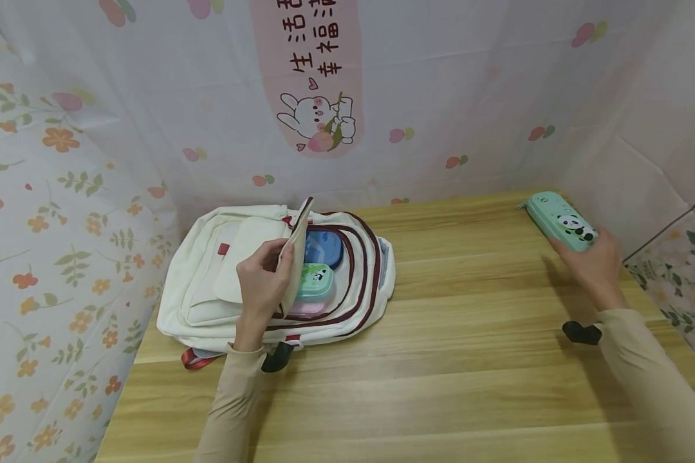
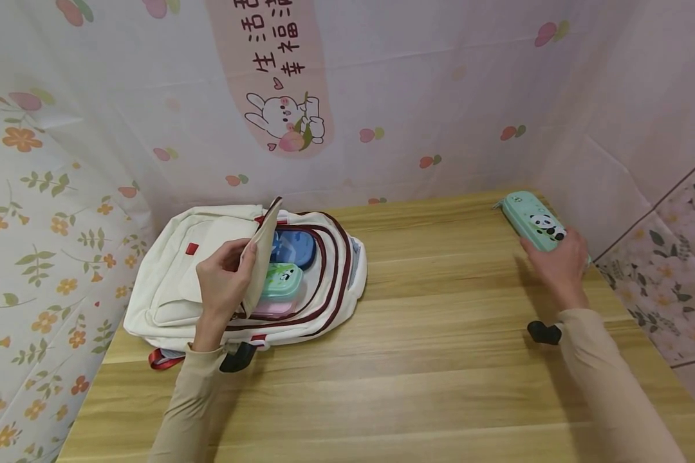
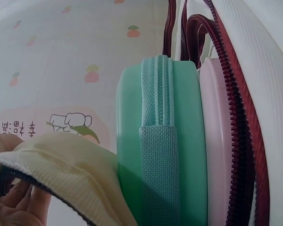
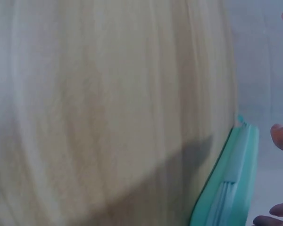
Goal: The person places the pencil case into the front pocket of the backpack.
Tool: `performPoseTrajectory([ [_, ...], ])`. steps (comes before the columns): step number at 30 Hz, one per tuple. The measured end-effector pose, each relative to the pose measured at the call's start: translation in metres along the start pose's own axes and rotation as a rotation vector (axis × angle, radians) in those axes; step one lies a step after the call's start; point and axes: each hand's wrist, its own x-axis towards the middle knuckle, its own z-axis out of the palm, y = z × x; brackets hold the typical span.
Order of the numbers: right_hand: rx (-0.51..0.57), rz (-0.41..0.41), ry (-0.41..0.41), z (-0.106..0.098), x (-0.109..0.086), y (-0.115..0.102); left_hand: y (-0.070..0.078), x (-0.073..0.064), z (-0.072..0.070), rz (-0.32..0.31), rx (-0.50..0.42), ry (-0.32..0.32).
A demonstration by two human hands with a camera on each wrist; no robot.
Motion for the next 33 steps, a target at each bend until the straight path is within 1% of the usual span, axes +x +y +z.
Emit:
performPoseTrajectory([
  [8,-0.024,0.064,-0.016,-0.003,-0.002,0.012,-0.001,0.000,0.001,-0.001,-0.004,-0.002],
  [15,-0.033,0.085,-0.012,-0.003,-0.003,0.026,0.000,0.000,0.001,-0.013,-0.002,-0.009],
  [22,-0.018,0.117,-0.007,-0.003,-0.006,0.037,0.000,0.000,0.001,-0.006,-0.010,-0.008],
  [29,0.013,0.198,-0.004,-0.001,-0.007,0.040,-0.001,-0.001,0.002,0.004,-0.012,0.000],
  [33,0.005,0.209,0.020,0.001,-0.008,0.040,-0.001,-0.001,0.002,0.005,0.001,0.011],
])
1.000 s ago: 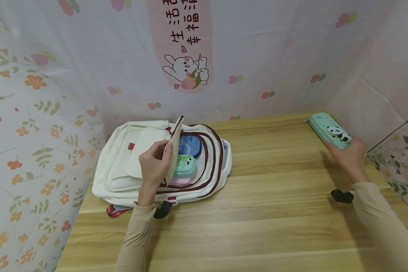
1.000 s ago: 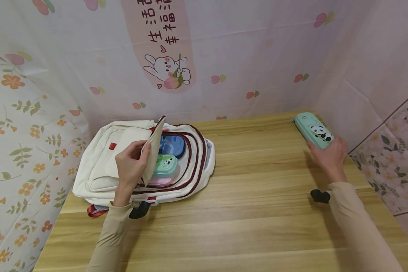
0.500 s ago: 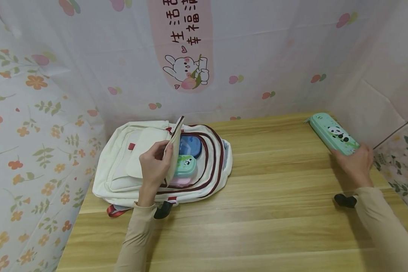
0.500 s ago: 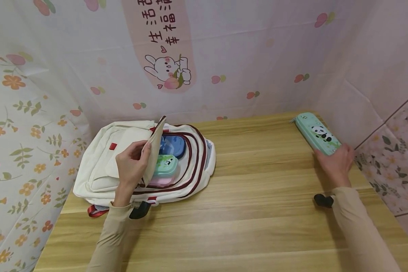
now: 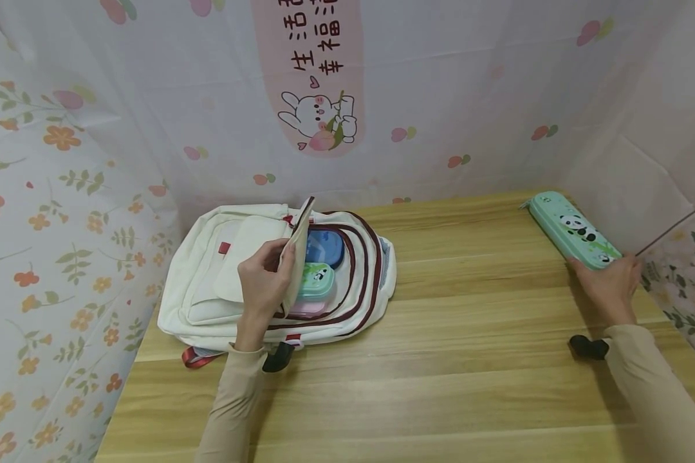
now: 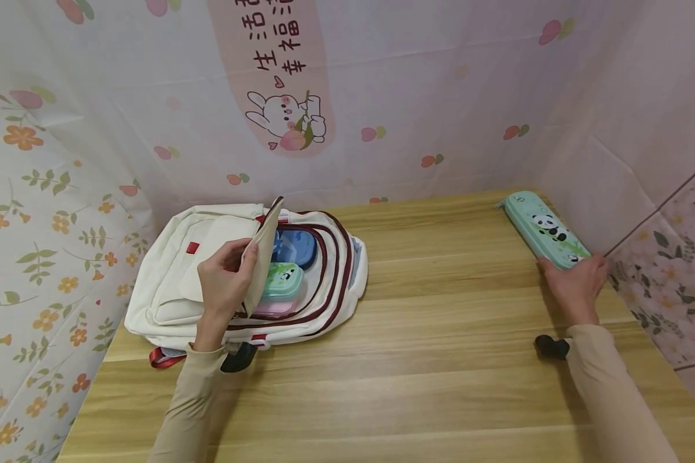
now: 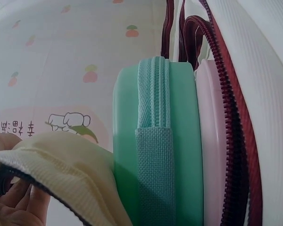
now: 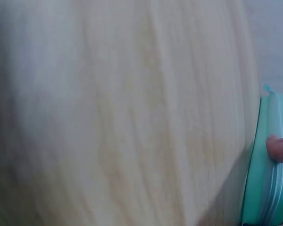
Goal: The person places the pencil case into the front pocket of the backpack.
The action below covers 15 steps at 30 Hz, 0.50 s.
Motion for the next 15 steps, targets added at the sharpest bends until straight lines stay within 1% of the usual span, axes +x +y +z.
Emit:
performPoseTrajectory([
  [5,0.003,0.001,0.029,0.000,0.000,-0.001,0.000,0.000,0.001,0.002,0.002,0.010],
  [10,-0.018,-0.005,0.018,-0.001,-0.003,-0.004,0.000,0.000,0.000,-0.014,-0.006,-0.003],
  [15,-0.061,-0.060,0.003,0.001,-0.010,-0.015,-0.001,0.000,-0.002,-0.010,-0.011,-0.001],
])
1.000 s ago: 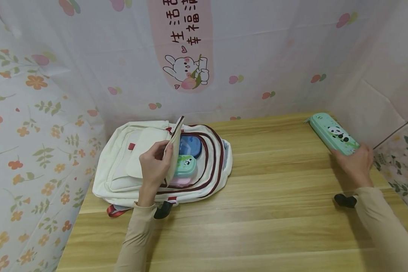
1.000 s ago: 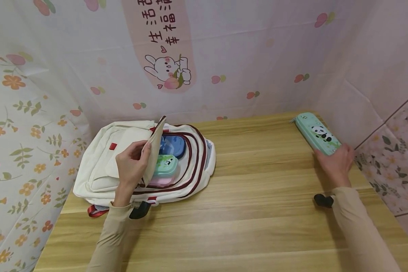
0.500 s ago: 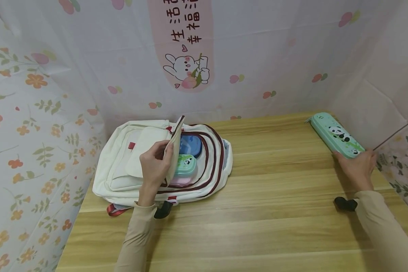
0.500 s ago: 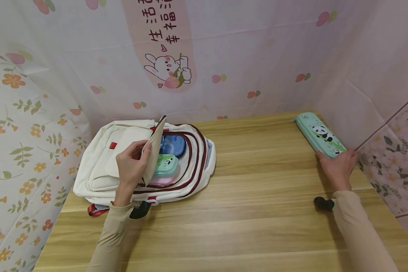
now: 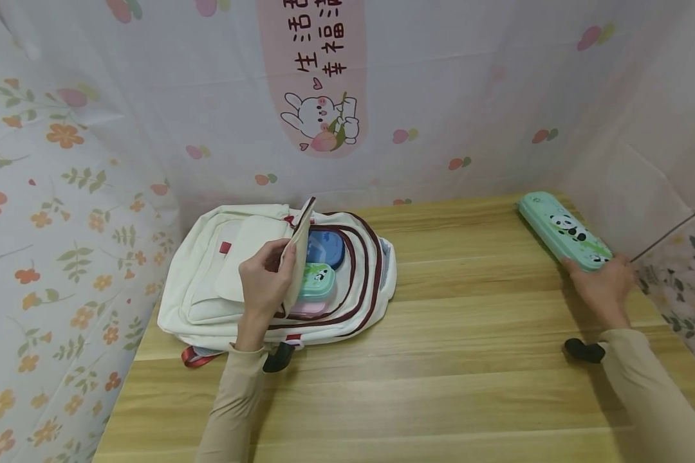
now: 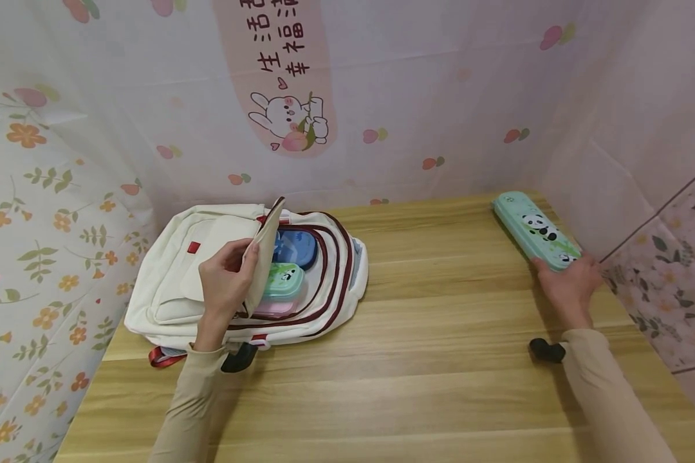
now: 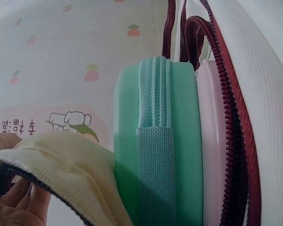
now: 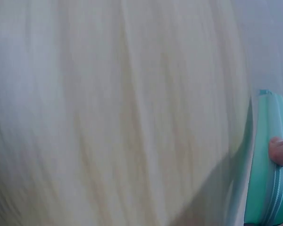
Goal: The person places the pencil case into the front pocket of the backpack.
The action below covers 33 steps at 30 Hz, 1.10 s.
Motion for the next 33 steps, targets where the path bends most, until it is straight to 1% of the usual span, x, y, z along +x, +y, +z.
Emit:
performPoseTrajectory([
  [3,0.021,-0.046,0.013,0.004,-0.005,-0.008,0.000,0.000,0.000,0.003,0.001,-0.001],
  [8,0.052,-0.116,0.000,0.011,-0.014,-0.022,0.001,0.000,0.000,0.012,0.007,0.001],
  [15,0.033,-0.234,0.009,0.020,-0.022,-0.041,0.001,-0.001,-0.001,0.014,0.013,0.002],
  [18,0.053,-0.268,0.002,0.022,-0.027,-0.049,0.002,-0.001,-0.001,0.016,0.019,0.000],
  [26,0.119,-0.385,0.035,0.028,-0.039,-0.068,0.001,-0.001,-0.001,0.007,0.018,-0.004],
  [33,0.110,-0.427,-0.021,0.032,-0.051,-0.088,0.002,0.000,0.002,0.010,0.040,0.007],
])
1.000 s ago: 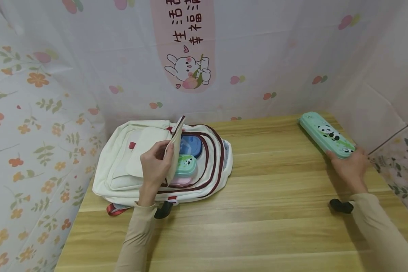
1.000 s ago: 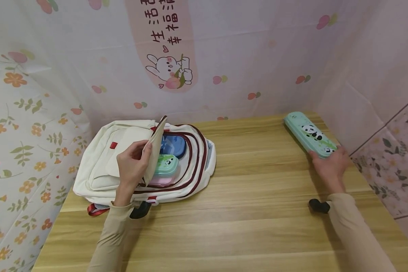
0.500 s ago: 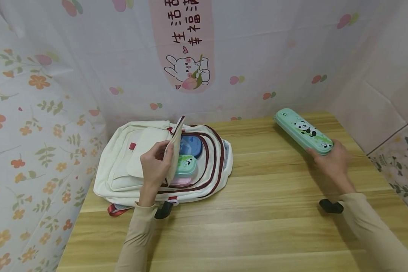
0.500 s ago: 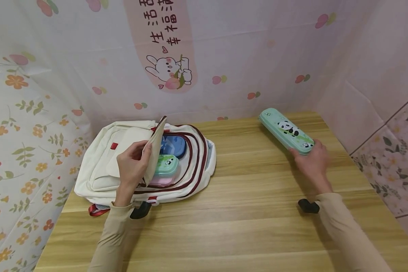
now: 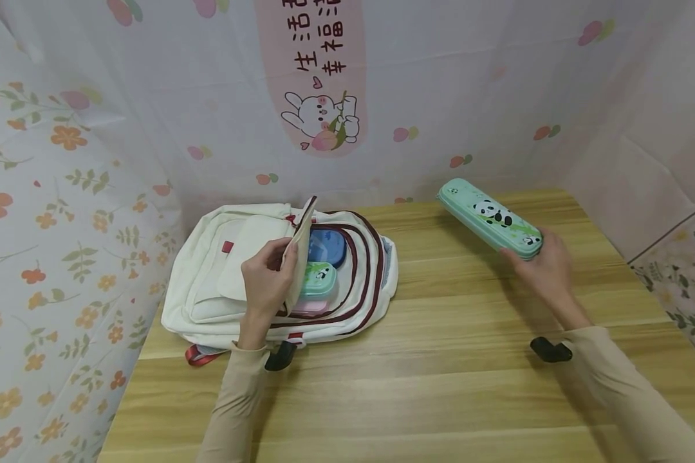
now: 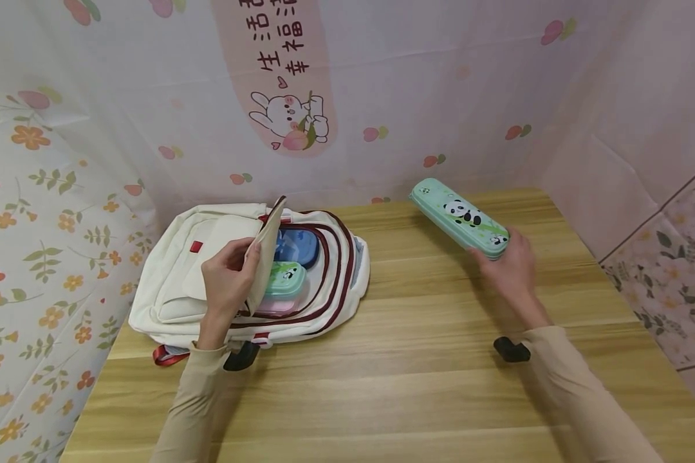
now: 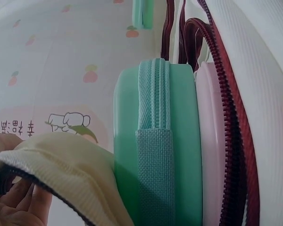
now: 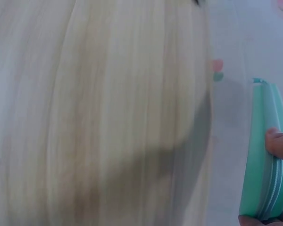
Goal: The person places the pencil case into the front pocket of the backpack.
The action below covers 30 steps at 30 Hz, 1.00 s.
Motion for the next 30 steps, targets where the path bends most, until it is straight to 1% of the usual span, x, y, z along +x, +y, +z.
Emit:
performPoseTrajectory([
  [2,0.010,-0.012,-0.003,0.003,0.000,-0.006,0.003,0.001,0.001,0.001,0.002,0.003],
  [4,0.012,-0.030,-0.004,0.006,0.000,-0.011,0.008,0.002,0.000,0.003,0.002,0.001],
  [10,0.016,-0.065,-0.033,0.013,-0.002,-0.025,0.036,0.004,-0.006,0.009,-0.006,-0.008],
  [14,0.025,-0.076,-0.053,0.017,-0.004,-0.033,0.039,0.004,-0.008,0.007,-0.009,-0.006],
  [17,0.030,-0.086,-0.060,0.018,-0.007,-0.038,0.037,0.004,-0.007,-0.001,-0.012,-0.011],
  [18,0.030,-0.090,-0.061,0.019,-0.008,-0.040,0.035,0.004,-0.006,-0.004,-0.012,-0.012],
  [25,0.061,-0.151,-0.067,0.024,-0.013,-0.052,0.006,0.001,0.001,-0.016,0.005,-0.003],
  [30,0.070,-0.227,-0.076,0.031,-0.016,-0.059,0.001,0.000,0.000,-0.032,-0.006,-0.018],
])
